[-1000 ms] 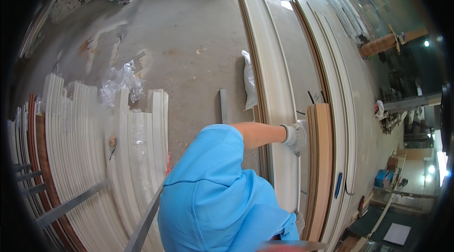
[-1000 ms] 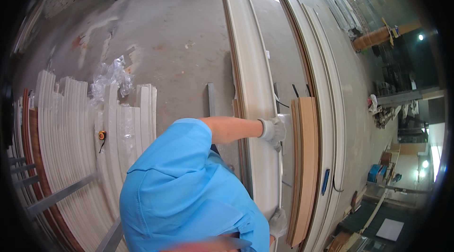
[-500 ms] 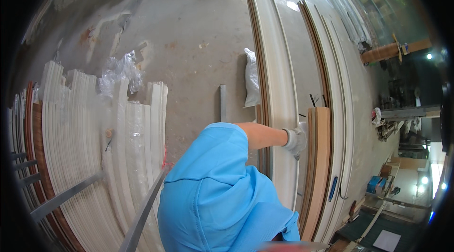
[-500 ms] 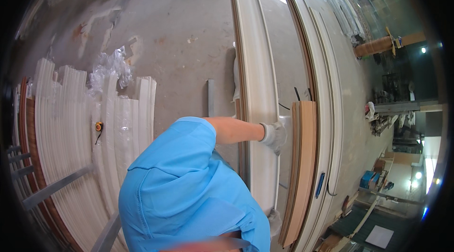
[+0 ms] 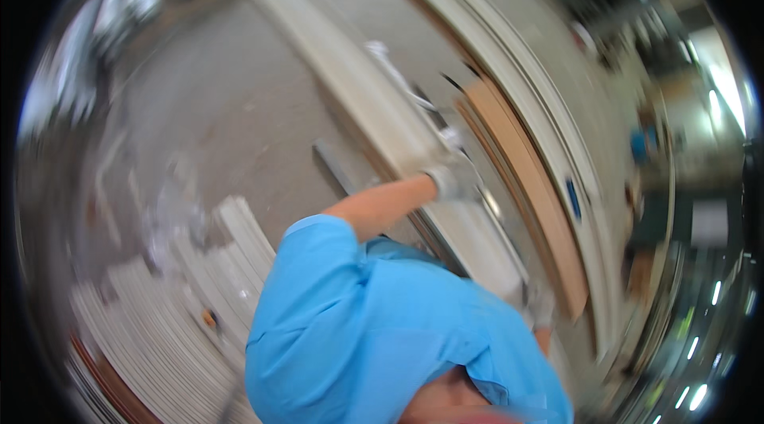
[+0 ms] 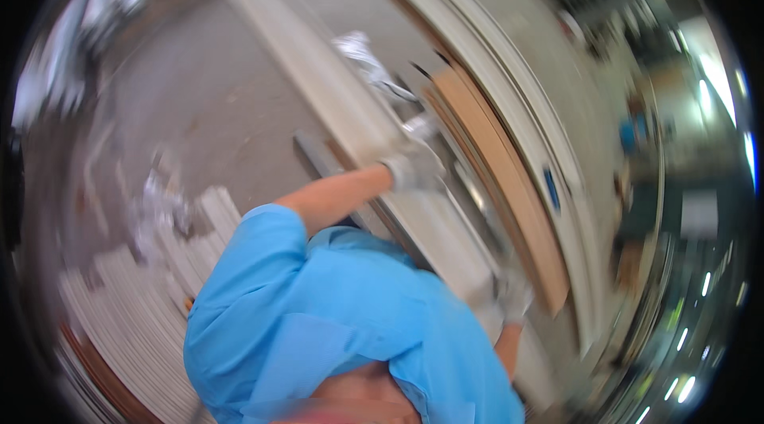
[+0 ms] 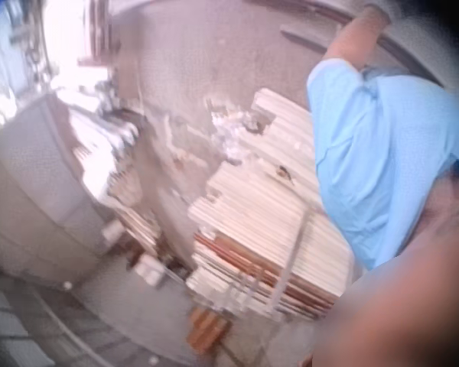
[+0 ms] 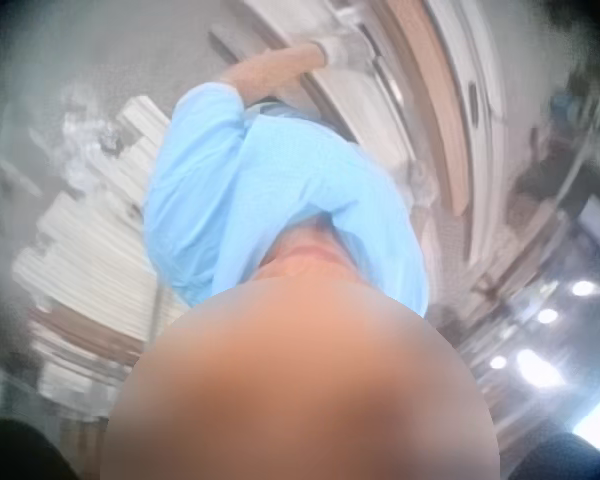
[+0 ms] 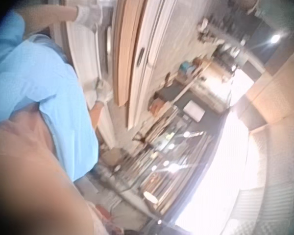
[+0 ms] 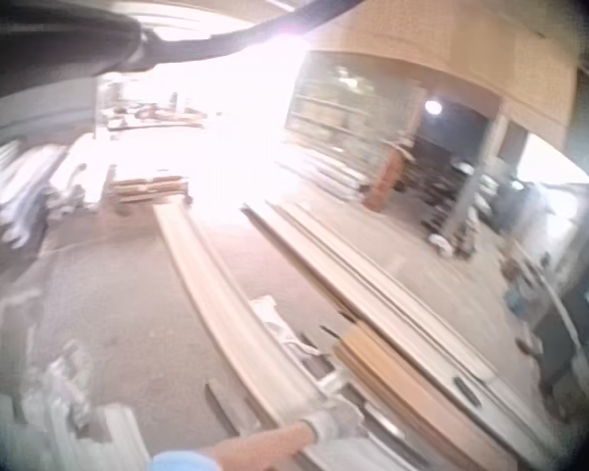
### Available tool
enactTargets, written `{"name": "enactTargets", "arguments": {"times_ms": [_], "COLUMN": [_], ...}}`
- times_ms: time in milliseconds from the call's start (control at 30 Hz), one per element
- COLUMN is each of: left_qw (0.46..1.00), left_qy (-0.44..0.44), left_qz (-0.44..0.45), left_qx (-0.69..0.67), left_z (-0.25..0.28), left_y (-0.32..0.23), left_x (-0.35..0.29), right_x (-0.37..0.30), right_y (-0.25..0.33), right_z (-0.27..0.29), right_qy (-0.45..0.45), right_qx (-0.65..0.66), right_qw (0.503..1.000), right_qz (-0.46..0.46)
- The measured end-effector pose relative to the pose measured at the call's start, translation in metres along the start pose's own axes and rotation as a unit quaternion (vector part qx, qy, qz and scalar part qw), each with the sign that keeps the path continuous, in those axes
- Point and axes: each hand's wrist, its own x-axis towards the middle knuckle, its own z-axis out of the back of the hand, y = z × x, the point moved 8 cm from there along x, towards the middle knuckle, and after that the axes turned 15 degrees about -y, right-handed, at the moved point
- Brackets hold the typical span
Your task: The person inserts black rubber strips into grooves on long wooden panels using a blue-handled tool. They handle multiple panels, remove plastic wrapping, and stack the finished pieces on a rack.
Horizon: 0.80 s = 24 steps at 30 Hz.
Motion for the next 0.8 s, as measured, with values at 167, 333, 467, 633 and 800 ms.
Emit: {"name": "enactTargets", "arguments": {"times_ms": [167, 333, 467, 633, 800], "left_qw": [0.999, 0.997, 0.955, 0.739, 0.66], "left_qy": [-0.046, -0.069, -0.168, -0.389, -0.572], "left_qz": [0.004, 0.002, -0.007, -0.084, -0.306], "left_qx": [0.016, -0.026, -0.245, -0.544, -0.381], "left_z": [0.003, 0.017, 0.088, 0.29, 0.416], "left_y": [-0.005, -0.012, -0.031, -0.058, -0.159], "left_x": [0.001, 0.001, 0.005, -0.078, -0.145], "right_x": [-0.015, -0.02, -0.003, 0.079, 0.186], "right_y": [0.008, -0.009, -0.049, -0.081, -0.102], "right_z": [0.023, 0.062, 0.092, 0.096, 0.059], "right_qy": [0.031, -0.066, -0.145, -0.185, -0.137], "right_qx": [0.221, 0.292, 0.291, 0.282, 0.235], "right_qw": [0.961, 0.92, 0.896, 0.903, 0.933], "right_qz": [-0.164, -0.253, -0.302, -0.267, -0.235]}}
